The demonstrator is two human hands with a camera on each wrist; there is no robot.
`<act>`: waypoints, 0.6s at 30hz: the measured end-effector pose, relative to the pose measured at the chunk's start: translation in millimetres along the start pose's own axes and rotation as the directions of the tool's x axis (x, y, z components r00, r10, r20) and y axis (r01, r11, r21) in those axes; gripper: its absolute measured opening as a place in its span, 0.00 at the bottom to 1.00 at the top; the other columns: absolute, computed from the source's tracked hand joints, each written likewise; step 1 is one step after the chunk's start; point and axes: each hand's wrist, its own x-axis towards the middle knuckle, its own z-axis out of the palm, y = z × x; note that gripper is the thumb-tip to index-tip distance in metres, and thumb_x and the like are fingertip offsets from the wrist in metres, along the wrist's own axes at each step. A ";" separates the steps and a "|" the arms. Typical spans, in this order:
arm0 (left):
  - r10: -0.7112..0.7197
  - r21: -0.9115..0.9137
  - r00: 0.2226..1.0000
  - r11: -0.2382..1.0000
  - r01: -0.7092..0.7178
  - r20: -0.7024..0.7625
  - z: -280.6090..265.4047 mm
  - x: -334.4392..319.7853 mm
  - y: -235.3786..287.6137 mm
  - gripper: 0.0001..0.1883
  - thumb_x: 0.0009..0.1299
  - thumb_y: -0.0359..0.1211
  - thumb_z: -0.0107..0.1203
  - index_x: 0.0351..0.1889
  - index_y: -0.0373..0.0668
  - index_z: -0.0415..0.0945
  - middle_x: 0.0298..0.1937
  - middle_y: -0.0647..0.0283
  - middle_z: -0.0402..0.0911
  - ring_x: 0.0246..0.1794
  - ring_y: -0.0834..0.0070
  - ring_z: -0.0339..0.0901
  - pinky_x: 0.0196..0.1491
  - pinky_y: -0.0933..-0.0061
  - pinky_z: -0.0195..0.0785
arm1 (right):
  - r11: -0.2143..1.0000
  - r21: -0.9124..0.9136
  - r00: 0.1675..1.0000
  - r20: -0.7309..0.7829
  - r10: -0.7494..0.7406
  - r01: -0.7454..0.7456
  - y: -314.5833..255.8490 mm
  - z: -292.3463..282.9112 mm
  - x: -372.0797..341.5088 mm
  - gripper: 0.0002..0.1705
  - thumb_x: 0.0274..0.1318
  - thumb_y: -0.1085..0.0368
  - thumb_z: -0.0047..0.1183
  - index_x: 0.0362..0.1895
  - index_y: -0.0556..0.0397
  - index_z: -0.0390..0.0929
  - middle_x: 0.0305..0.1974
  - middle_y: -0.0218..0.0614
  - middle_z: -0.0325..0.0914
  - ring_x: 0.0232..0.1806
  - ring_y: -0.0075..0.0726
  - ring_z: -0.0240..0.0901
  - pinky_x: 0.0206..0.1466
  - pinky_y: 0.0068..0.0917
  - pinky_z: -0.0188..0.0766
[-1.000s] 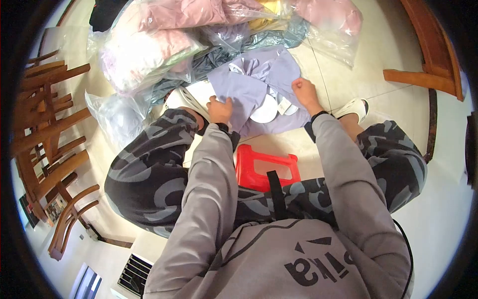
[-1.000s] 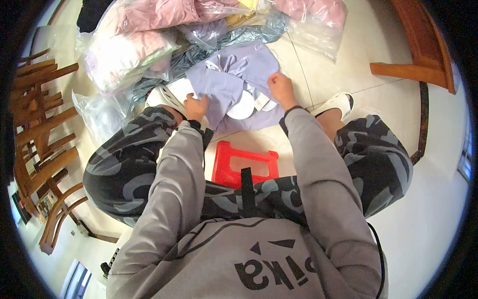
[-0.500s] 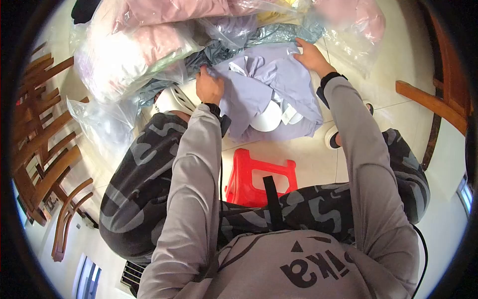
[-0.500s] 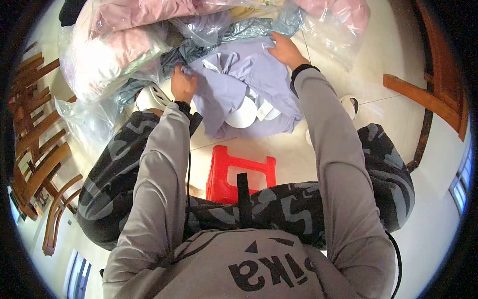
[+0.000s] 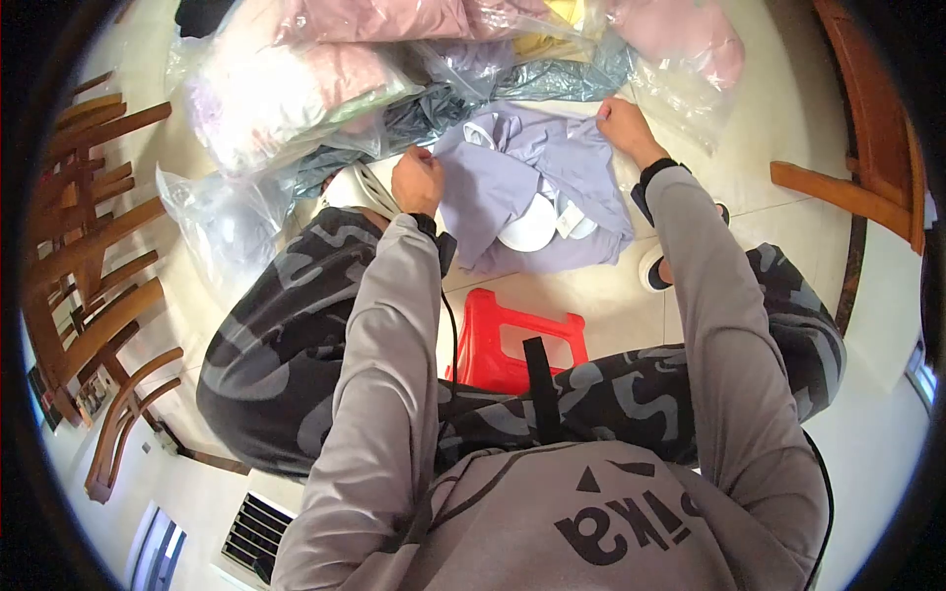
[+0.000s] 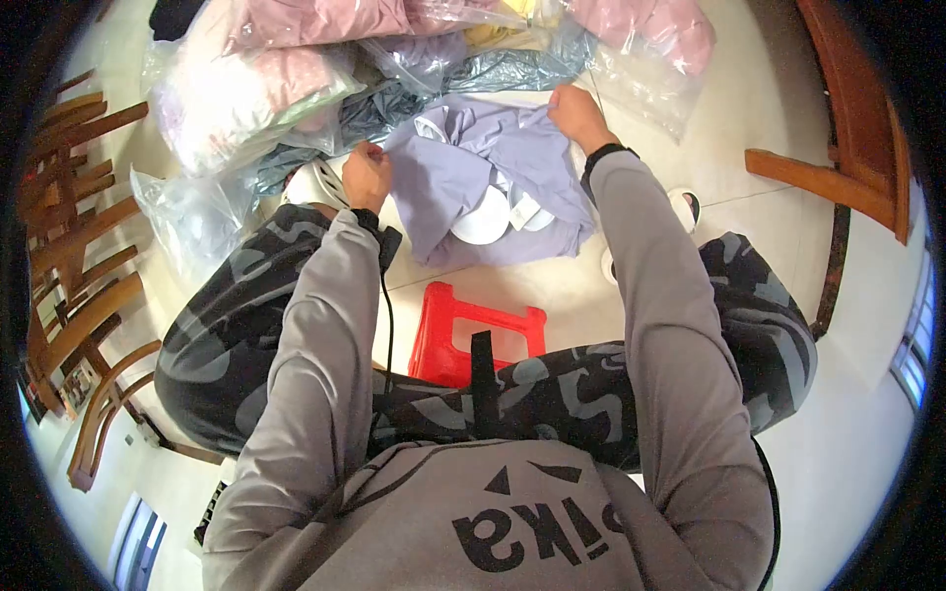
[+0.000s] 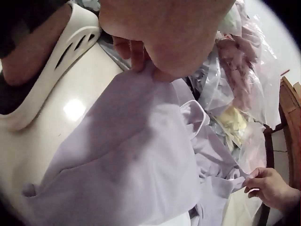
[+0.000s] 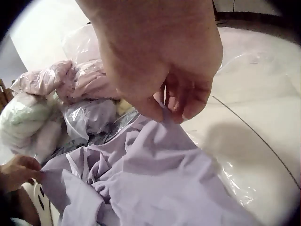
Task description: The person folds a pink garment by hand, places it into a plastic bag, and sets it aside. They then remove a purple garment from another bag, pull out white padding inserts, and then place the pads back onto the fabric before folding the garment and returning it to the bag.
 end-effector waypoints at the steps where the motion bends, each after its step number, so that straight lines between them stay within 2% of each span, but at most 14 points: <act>1: 0.022 0.023 1.000 0.999 -0.022 -0.004 -3.2 -5.5 -0.6 0.11 0.61 0.36 0.57 0.38 0.40 0.81 0.37 0.49 0.84 0.41 0.51 0.81 0.47 0.56 0.73 | 1.000 0.003 1.000 -0.011 -0.017 0.018 -0.5 -2.7 -8.5 0.09 0.46 0.66 0.57 0.33 0.54 0.79 0.35 0.50 0.81 0.41 0.55 0.78 0.46 0.43 0.73; 3: 0.048 0.034 0.999 0.998 -0.048 0.010 -12.5 -18.8 0.6 0.12 0.61 0.36 0.56 0.38 0.40 0.81 0.37 0.49 0.84 0.41 0.51 0.81 0.46 0.57 0.73 | 0.999 0.006 0.998 -0.036 -0.049 0.049 0.2 -7.1 -29.6 0.06 0.47 0.67 0.55 0.31 0.54 0.78 0.32 0.48 0.80 0.37 0.53 0.78 0.42 0.41 0.73; 6: 0.048 0.031 0.997 0.998 -0.051 0.064 -18.6 -35.5 -4.0 0.12 0.60 0.36 0.56 0.38 0.40 0.81 0.36 0.49 0.84 0.41 0.50 0.81 0.46 0.57 0.73 | 1.000 -0.015 0.999 -0.037 -0.004 0.003 -2.7 -13.2 -60.7 0.06 0.47 0.68 0.55 0.32 0.54 0.78 0.32 0.49 0.81 0.38 0.55 0.78 0.44 0.42 0.73; 10: 0.072 0.057 0.988 0.995 -0.081 0.138 -24.4 -59.5 -12.0 0.12 0.58 0.36 0.57 0.36 0.39 0.79 0.34 0.48 0.84 0.40 0.49 0.81 0.46 0.57 0.72 | 0.993 -0.080 0.996 0.005 0.085 -0.085 -3.3 -14.7 -97.3 0.09 0.48 0.68 0.55 0.36 0.53 0.78 0.36 0.48 0.81 0.42 0.56 0.78 0.46 0.44 0.73; 14: 0.124 0.080 0.984 0.988 -0.135 0.130 -24.1 -73.8 -33.1 0.14 0.57 0.36 0.56 0.38 0.37 0.78 0.35 0.47 0.83 0.41 0.48 0.80 0.46 0.56 0.71 | 0.978 -0.138 0.986 0.039 0.161 -0.154 13.3 -1.2 -117.5 0.11 0.47 0.68 0.56 0.38 0.52 0.77 0.38 0.48 0.81 0.44 0.56 0.78 0.47 0.44 0.73; 17: 0.110 0.114 0.971 0.984 -0.136 0.213 -25.5 -72.8 -45.7 0.16 0.57 0.36 0.56 0.39 0.36 0.79 0.36 0.47 0.84 0.43 0.49 0.81 0.47 0.56 0.71 | 0.958 -0.158 0.965 0.069 0.253 -0.239 12.8 0.6 -125.3 0.13 0.50 0.67 0.54 0.41 0.54 0.80 0.41 0.51 0.81 0.49 0.56 0.77 0.51 0.45 0.73; 18: 0.074 0.093 0.975 0.991 -0.095 0.210 -26.8 -73.2 -42.7 0.16 0.57 0.36 0.56 0.40 0.36 0.80 0.37 0.47 0.84 0.43 0.49 0.81 0.48 0.57 0.72 | 0.964 -0.127 0.968 0.068 0.242 -0.232 12.8 -0.2 -127.5 0.13 0.50 0.67 0.54 0.42 0.54 0.80 0.42 0.51 0.81 0.49 0.56 0.77 0.51 0.45 0.73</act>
